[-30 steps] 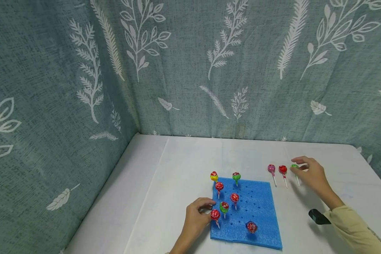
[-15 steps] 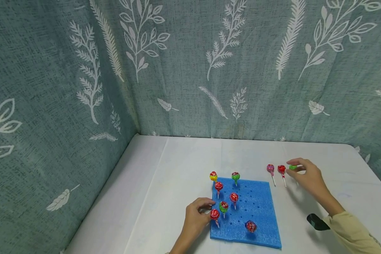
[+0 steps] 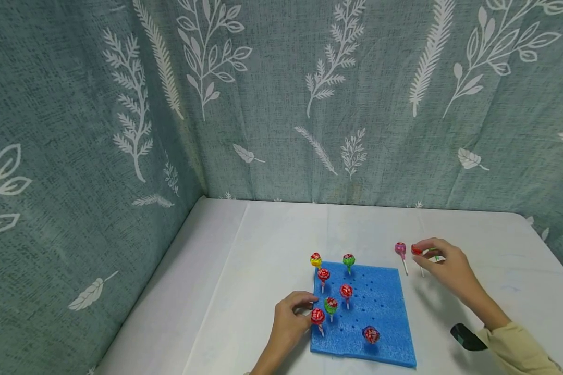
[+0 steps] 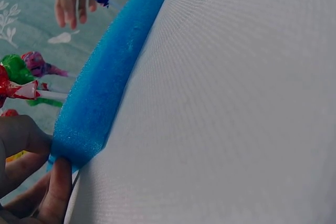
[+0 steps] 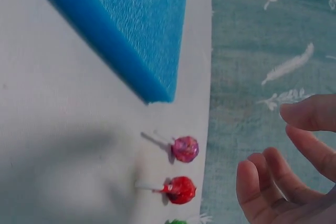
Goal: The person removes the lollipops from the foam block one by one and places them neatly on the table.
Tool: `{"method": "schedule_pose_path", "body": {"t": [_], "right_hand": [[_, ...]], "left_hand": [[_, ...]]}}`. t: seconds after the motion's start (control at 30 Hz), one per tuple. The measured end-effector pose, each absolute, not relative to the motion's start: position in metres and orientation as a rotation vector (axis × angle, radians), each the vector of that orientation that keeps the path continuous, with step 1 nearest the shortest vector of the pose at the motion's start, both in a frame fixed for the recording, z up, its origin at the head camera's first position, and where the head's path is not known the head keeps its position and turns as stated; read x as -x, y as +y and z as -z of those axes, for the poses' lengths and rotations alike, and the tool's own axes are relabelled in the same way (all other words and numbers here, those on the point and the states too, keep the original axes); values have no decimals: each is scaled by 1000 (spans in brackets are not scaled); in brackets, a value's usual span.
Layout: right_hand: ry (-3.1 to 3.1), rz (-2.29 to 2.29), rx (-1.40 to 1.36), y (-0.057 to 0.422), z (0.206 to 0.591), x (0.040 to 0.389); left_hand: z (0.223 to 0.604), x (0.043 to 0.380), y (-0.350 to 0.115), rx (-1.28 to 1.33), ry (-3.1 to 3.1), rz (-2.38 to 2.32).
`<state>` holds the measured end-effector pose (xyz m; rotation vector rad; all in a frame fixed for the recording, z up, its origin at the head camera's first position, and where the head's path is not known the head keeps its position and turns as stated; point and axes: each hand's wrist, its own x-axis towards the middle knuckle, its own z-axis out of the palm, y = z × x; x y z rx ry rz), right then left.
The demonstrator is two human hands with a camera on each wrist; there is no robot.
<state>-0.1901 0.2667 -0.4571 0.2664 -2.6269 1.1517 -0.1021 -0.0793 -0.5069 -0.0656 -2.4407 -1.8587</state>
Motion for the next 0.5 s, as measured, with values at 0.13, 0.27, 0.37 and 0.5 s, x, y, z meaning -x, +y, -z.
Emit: {"method": "schedule_pose_path", "body": {"t": [0.13,0.27,0.37,0.5], "right_hand": [[-2625,-1167,-324,250,431,172],[-2645,-1163,-356,244,425,165],[-2656,-1193,-393,240,424,161],[-2665,-1218,-434,236,423,157]], "left_hand": [[508,103,-78,57,-2442,1869],[508,103,-78,56,-2437,1877],[507,103,-78,71,-2421,1876],[508,103,-79,86,-2404,1874]]}}
